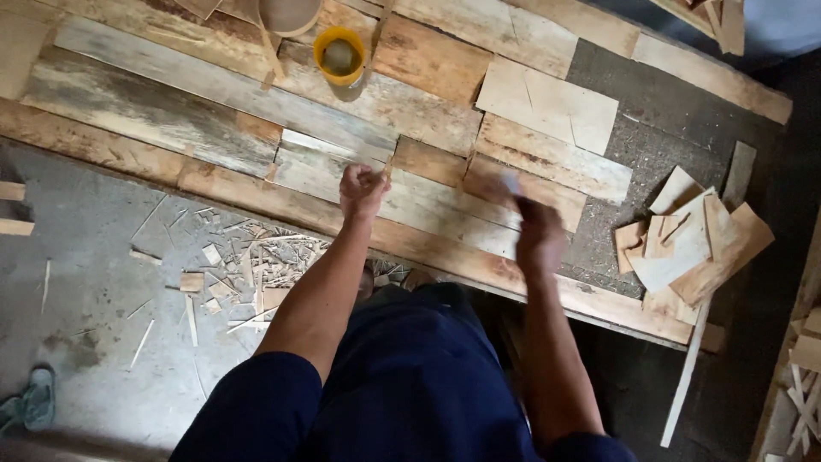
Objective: The user is joining wood veneers together on a workbench using adhesive tape and a utility knife.
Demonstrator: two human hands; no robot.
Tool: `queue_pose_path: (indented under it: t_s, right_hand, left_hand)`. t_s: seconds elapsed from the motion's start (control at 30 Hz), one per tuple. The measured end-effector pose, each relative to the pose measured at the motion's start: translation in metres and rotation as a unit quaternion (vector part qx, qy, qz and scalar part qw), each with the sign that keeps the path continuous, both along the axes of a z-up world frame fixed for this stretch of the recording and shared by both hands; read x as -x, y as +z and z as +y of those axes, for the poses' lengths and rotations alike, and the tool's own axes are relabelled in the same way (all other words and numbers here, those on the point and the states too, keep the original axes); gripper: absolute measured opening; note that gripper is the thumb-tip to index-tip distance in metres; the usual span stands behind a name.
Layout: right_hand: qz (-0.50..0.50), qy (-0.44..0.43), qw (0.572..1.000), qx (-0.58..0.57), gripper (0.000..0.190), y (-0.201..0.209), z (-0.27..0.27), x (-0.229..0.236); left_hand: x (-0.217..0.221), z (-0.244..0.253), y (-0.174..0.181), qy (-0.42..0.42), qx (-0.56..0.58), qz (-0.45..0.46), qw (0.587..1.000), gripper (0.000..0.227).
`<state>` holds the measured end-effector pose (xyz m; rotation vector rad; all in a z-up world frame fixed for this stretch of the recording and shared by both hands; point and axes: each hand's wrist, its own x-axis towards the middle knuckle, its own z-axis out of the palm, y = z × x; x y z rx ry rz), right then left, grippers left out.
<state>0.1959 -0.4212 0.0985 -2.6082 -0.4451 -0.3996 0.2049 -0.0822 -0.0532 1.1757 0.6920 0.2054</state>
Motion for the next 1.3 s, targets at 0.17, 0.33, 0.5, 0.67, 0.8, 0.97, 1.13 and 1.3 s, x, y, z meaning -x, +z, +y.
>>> queue_pose_path:
  t_s: [0.17, 0.33, 0.5, 0.67, 0.8, 0.97, 1.13, 1.3]
  right_hand:
    - [0.002, 0.102, 0.994, 0.031, 0.030, -0.015, 0.084, -0.030]
    - [0.095, 0.117, 0.983, 0.101, 0.024, -0.033, 0.128, -0.050]
    - [0.054, 0.147, 0.983, 0.095, 0.025, -0.023, 0.148, -0.062]
    - [0.055, 0.166, 0.976, 0.128, 0.026, -0.024, 0.151, -0.069]
    - [0.056, 0.179, 0.968, 0.165, 0.027, -0.028, 0.150, -0.073]
    - [0.052, 0.181, 0.969, 0.161, 0.030, -0.038, 0.148, -0.075]
    - [0.088, 0.187, 0.965, 0.164, 0.026, -0.033, 0.151, -0.075]
    - [0.085, 0.177, 0.969, 0.153, 0.029, -0.037, 0.151, -0.072]
  left_hand:
    - [0.002, -0.002, -0.014, 0.001, -0.034, -0.029, 0.999, 0.033]
    - [0.006, -0.003, -0.046, -0.016, -0.146, -0.042, 0.988, 0.029]
    - [0.007, -0.006, -0.027, 0.000, -0.025, -0.066, 0.998, 0.027]
    - [0.008, -0.010, -0.023, 0.004, -0.073, -0.076, 0.994, 0.027]
    - [0.009, -0.009, 0.000, -0.018, -0.131, -0.005, 0.991, 0.034]
    - [0.016, -0.011, 0.032, -0.030, -0.186, 0.011, 0.982, 0.037]
    - [0.017, -0.014, 0.039, -0.044, -0.238, 0.014, 0.970, 0.034]
    - [0.020, -0.015, 0.045, -0.042, -0.282, 0.020, 0.958, 0.038]
